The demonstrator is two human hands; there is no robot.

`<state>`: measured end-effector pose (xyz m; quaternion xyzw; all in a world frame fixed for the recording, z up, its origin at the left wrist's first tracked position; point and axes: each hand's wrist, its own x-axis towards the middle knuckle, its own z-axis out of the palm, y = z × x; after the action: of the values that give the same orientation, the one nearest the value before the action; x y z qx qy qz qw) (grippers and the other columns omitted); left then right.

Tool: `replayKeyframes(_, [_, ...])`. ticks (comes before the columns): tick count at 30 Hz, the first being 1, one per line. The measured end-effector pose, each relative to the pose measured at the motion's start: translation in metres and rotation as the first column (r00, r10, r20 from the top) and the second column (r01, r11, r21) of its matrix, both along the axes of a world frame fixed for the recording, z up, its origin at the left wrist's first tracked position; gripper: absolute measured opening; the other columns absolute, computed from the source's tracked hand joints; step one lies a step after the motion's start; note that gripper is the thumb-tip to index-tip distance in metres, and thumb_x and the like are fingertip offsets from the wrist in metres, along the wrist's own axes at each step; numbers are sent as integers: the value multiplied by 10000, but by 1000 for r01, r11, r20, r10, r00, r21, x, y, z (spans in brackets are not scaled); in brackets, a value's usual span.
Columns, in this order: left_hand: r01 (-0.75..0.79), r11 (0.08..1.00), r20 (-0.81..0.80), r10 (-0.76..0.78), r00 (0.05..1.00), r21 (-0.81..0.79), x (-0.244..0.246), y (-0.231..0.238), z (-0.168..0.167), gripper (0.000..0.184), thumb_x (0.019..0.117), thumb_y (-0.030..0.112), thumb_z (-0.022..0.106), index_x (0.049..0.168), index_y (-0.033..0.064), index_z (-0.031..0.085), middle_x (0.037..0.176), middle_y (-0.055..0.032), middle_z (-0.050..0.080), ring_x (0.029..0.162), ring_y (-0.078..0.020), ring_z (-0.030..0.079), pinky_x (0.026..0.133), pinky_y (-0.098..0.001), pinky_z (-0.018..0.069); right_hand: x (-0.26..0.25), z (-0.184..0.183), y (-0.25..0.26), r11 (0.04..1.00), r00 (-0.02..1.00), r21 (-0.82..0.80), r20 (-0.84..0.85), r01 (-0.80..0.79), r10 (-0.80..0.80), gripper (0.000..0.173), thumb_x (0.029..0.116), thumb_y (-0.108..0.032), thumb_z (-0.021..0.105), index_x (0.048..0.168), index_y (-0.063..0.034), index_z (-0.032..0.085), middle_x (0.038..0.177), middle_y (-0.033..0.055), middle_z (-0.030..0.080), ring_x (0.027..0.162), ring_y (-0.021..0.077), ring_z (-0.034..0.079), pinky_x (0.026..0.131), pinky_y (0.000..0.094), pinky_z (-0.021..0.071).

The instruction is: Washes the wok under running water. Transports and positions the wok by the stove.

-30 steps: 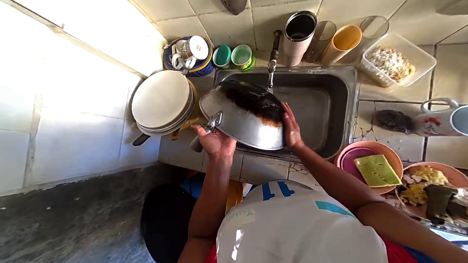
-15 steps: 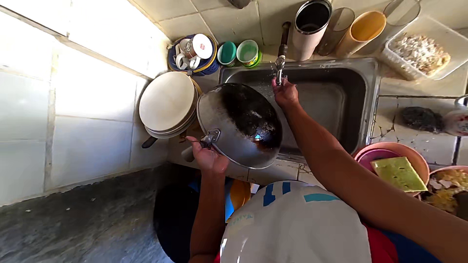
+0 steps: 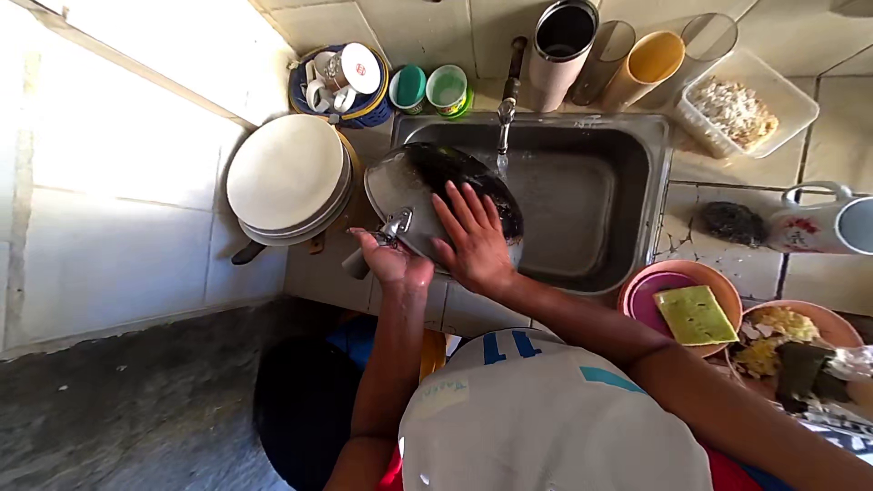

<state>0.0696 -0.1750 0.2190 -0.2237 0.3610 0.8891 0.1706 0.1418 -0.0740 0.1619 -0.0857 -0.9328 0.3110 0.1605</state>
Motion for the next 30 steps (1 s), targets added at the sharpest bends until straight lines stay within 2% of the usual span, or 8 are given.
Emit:
replayKeyframes(5, [-30, 999, 13, 30, 999, 32, 0, -20, 1, 817, 966, 773, 140, 1280, 152, 567, 1236, -83, 653, 1204, -255, 613, 1005, -574, 498, 41, -102, 34, 881, 957, -466, -211, 80, -198, 701, 1087, -477, 192, 1513, 3, 474, 1632, 252, 339, 1551, 382, 269, 1270, 579, 172])
replayKeyframes(8, [14, 1000, 3, -14, 1000, 6, 0, -35, 5, 822, 969, 763, 142, 1240, 131, 591, 1186, -102, 677, 1148, -262, 644, 959, -571, 526, 24, -132, 60, 330, 979, -931, 104, 158, -175, 614, 1110, -394, 210, 1606, -50, 319, 1675, 105, 315, 1554, 181, 280, 1279, 383, 240])
replayKeyframes(11, [103, 995, 25, -103, 994, -15, 0, -52, 12, 864, 970, 770, 112, 1233, 111, 605, 1149, -121, 695, 1101, -273, 668, 922, -566, 551, -18, -147, 88, -217, 890, -868, 455, 448, 16, 596, 1078, -580, 290, 1311, -127, 600, 1120, 70, 723, 1007, 193, 701, 859, 447, 595])
replayKeyframes(15, [138, 988, 69, -134, 989, -69, -4, -60, 26, 840, 983, 762, 151, 1223, 102, 612, 1121, -141, 700, 1075, -281, 681, 897, -564, 567, -85, -170, 117, -204, 897, -882, 440, 425, -37, 492, 1109, -426, 361, 1275, -48, 628, 1048, 85, 721, 899, 169, 698, 800, 372, 594])
replayKeyframes(20, [123, 991, 83, -119, 989, -47, -4, -61, 26, 833, 981, 765, 170, 1227, 105, 615, 1131, -135, 697, 1083, -268, 680, 897, -544, 571, -139, -153, 130, -632, 733, -769, 378, -91, -566, 216, 1092, -138, 352, 1220, -12, 472, 995, 134, 624, 849, 216, 689, 779, 342, 622])
replayKeyframes(26, [121, 993, 126, -117, 985, -19, -8, -49, 25, 867, 934, 831, 183, 1284, 155, 598, 1195, -113, 691, 1132, -274, 667, 919, -562, 562, -102, -117, 114, -619, 892, -780, 212, -92, -399, 254, 1100, -144, 294, 1174, -32, 510, 973, 91, 661, 885, 176, 698, 854, 309, 603])
replayKeyframes(28, [86, 995, 134, -77, 988, -56, -13, -43, 27, 845, 941, 823, 201, 1323, 167, 574, 1228, -103, 679, 1162, -264, 653, 940, -558, 553, -87, -65, 94, -411, 946, -908, 202, 83, -254, 319, 1099, -133, 346, 1204, 42, 592, 1046, 112, 709, 953, 186, 709, 899, 329, 592])
replayKeyframes(30, [84, 993, 125, -74, 989, -77, -14, -37, 26, 812, 962, 796, 207, 1345, 173, 558, 1257, -91, 666, 1193, -249, 635, 968, -545, 540, -72, -12, 63, 53, 990, -994, 90, 96, -107, 358, 1073, -102, 377, 1283, 63, 616, 1255, 117, 687, 1156, 148, 651, 1031, 316, 514])
